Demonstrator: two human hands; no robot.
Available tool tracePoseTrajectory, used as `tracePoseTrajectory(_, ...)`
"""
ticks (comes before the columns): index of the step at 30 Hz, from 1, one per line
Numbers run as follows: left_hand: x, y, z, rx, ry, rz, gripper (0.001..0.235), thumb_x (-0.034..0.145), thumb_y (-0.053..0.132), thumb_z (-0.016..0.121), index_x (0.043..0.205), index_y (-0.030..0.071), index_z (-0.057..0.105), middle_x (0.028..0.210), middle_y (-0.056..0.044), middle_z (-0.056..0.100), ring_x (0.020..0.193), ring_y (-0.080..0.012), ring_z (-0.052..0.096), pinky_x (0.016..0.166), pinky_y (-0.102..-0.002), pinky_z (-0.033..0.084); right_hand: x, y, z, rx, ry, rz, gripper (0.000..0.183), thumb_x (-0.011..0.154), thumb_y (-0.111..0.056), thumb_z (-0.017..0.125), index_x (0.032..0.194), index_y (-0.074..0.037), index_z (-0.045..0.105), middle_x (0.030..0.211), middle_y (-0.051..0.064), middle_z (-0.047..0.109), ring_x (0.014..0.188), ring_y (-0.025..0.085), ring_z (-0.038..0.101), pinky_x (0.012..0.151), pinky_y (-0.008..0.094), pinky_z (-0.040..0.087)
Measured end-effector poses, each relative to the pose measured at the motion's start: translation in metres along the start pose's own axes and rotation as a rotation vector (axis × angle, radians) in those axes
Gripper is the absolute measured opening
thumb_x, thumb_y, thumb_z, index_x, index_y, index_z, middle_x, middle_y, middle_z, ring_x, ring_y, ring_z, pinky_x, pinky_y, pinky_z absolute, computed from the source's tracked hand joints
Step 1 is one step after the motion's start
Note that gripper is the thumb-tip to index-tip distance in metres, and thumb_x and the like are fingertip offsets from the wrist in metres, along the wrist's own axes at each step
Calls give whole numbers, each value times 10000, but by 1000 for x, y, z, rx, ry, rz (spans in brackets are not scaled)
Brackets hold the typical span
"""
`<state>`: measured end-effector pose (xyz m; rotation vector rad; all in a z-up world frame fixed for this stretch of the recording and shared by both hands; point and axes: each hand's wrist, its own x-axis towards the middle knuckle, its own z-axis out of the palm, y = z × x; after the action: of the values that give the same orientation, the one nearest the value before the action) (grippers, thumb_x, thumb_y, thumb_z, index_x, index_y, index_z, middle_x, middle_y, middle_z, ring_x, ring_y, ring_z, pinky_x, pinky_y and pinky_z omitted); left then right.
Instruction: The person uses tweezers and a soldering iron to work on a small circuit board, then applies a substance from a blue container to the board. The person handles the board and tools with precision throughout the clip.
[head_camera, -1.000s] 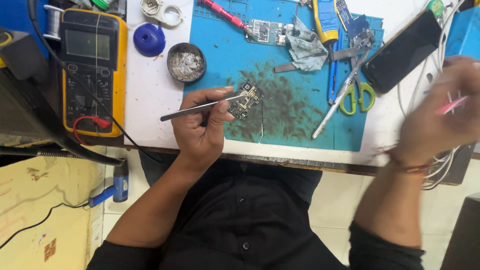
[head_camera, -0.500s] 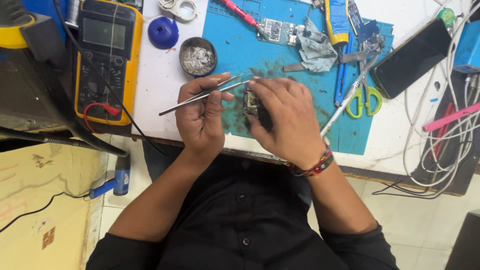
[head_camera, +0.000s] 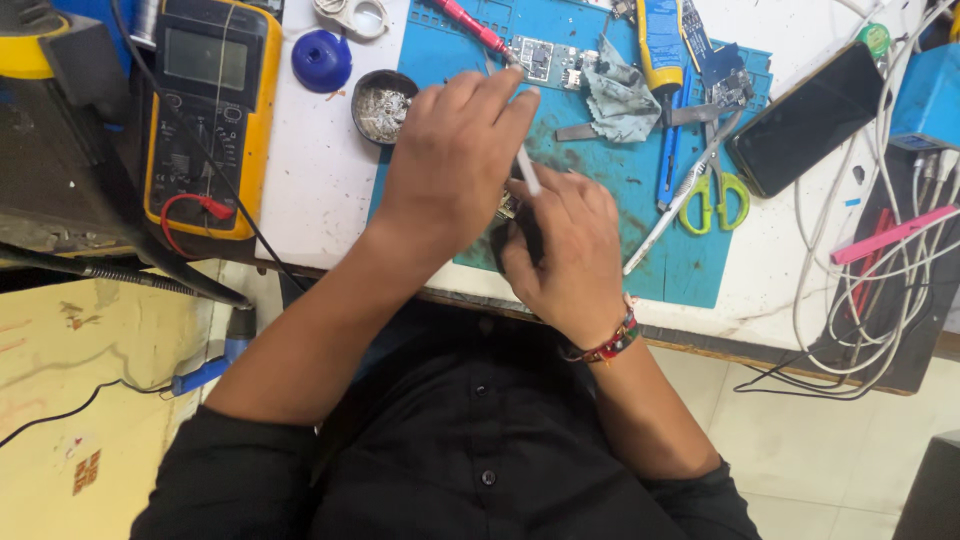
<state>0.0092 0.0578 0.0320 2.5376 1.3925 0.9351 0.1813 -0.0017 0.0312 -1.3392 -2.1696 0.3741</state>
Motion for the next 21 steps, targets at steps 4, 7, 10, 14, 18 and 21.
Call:
tracePoseTrajectory(4,3,3,4,87,0,-2,444,928,65,604,1361,-32,632,1383,-180,613,1186,-304,583,984,-423,439,-16,-3,0,-32,86,34,427,873,-125,761,1266,-24,627,1336,171,639,1230,388,577,1093,498,423)
tracePoseTrajectory(7,-16,15,3,-24,58,-26,429,933,36,618,1361,10,633,1405,-148,615,1216,-280,603,1028,-414,441,-21,-2,-1,-4,121,90,420,869,-115,759,1252,-10,623,1328,178,644,1217,390,579,1078,494,427)
tracePoseTrajectory(10,-42,26,-2,-204,112,-119,362,958,76,697,1315,49,645,1370,-122,640,1196,-279,637,1018,-407,460,-23,-2,-1,4,169,139,412,900,-125,773,1267,-16,621,1355,169,646,1223,381,588,1079,476,436)
tracePoseTrajectory(14,-67,15,-13,-178,236,-243,332,1003,112,768,1301,65,629,1346,-112,663,1220,-301,664,1027,-398,504,-22,-1,0,-25,137,119,406,896,-145,804,1248,-28,639,1345,162,651,1201,376,588,1051,470,431)
tracePoseTrajectory(18,-77,-7,-21,-192,254,-418,222,1035,119,782,1187,59,631,1163,-103,677,1005,-250,660,897,-370,535,-21,-1,0,-29,121,94,378,885,-151,815,1211,-43,656,1343,152,653,1183,355,596,1023,459,428)
tracePoseTrajectory(21,-76,-15,-23,-87,163,-499,197,983,147,829,1067,78,665,996,-79,690,868,-248,650,824,-419,496,-20,-2,1,-35,130,94,357,875,-153,820,1181,-51,668,1337,143,655,1179,347,602,1008,451,429)
